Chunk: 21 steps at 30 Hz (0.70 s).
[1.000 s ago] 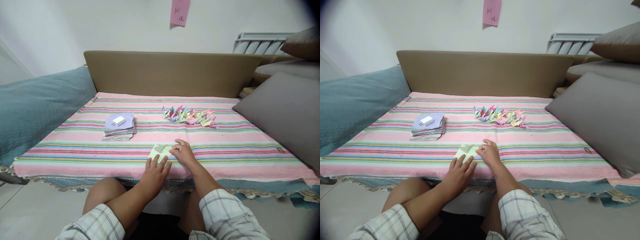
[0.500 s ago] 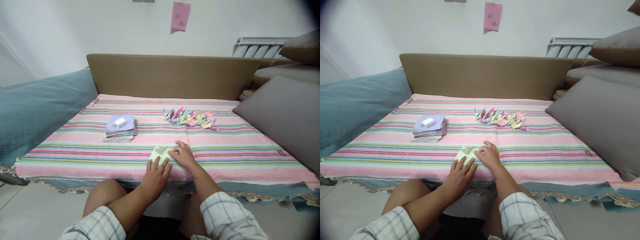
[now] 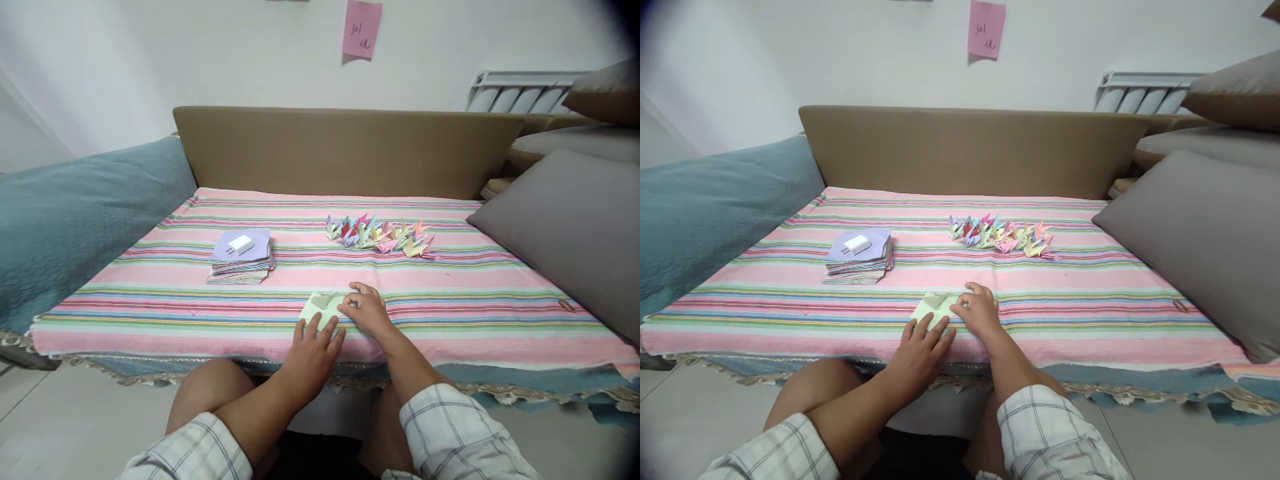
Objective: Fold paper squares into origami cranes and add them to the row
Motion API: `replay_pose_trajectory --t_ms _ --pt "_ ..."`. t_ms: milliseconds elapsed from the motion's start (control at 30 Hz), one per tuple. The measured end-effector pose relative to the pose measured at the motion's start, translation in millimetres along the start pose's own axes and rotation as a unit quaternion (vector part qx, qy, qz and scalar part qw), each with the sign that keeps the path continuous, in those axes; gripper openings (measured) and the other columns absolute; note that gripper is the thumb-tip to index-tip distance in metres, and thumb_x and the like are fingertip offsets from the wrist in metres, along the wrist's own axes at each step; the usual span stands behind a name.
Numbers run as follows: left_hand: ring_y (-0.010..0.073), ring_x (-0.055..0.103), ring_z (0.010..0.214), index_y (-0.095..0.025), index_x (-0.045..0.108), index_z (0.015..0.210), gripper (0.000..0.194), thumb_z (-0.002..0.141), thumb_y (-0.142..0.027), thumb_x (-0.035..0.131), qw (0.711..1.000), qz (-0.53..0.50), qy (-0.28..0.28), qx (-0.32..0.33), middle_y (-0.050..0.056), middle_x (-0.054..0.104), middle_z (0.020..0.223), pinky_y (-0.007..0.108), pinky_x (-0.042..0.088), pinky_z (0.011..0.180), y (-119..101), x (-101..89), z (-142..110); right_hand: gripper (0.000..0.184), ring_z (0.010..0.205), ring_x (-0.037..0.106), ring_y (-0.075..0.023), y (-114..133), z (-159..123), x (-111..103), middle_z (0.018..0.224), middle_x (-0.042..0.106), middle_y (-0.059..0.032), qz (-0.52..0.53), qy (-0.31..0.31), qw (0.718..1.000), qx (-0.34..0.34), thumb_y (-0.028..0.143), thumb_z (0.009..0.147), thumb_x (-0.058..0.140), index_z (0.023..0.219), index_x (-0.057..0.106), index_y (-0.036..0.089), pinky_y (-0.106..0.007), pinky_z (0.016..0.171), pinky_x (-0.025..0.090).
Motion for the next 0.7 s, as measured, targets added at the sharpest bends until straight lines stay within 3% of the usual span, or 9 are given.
replay_pose_trajectory --t_ms 233,467,700 --pt "0.0351 0.031 0.13 -0.028 0.033 0.139 0.058 0.084 -0.036 0.049 1.0 0.015 -0.004 0.004 0.008 0.031 0.148 0.057 0.027 0.098 -1.2 4.1 -0.3 0.019 0.118 0.041 -0.0282 1.8 -2.7 2.3 0.125 0.052 -0.0032 -0.022 -0.015 1.0 -0.002 0.039 0.065 0.067 0.07 0.058 0.023 -0.05 0.094 0.031" --pt "0.0353 0.031 0.13 -0.027 0.035 0.139 0.053 0.087 -0.035 0.044 1.0 -0.002 -0.011 0.004 0.006 0.035 0.147 0.057 0.028 0.099 -0.4 3.5 -0.7 0.014 0.112 0.046 -0.0246 -7.1 1.5 2.6 0.119 0.055 -0.0038 0.008 -0.051 0.999 -0.002 0.02 0.064 0.057 0.077 0.055 0.023 -0.042 0.094 0.034" --pt "0.0353 0.03 0.13 -0.028 0.034 0.139 0.054 0.087 -0.035 0.045 1.0 -0.009 -0.009 0.005 0.006 0.034 0.147 0.057 0.028 0.099 0.4 4.2 -0.7 0.027 0.112 0.047 -0.021 -21.6 6.8 -0.3 0.111 0.056 -0.0039 0.044 -0.071 0.996 -0.022 0.006 0.06 0.045 0.081 0.055 0.022 -0.038 0.1 0.034"
Point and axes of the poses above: each hand's wrist, its own z-axis towards the middle knuckle, its own x-axis out of the palm, y = z × x, the point moved 2 cm from there along z, towards the middle knuckle
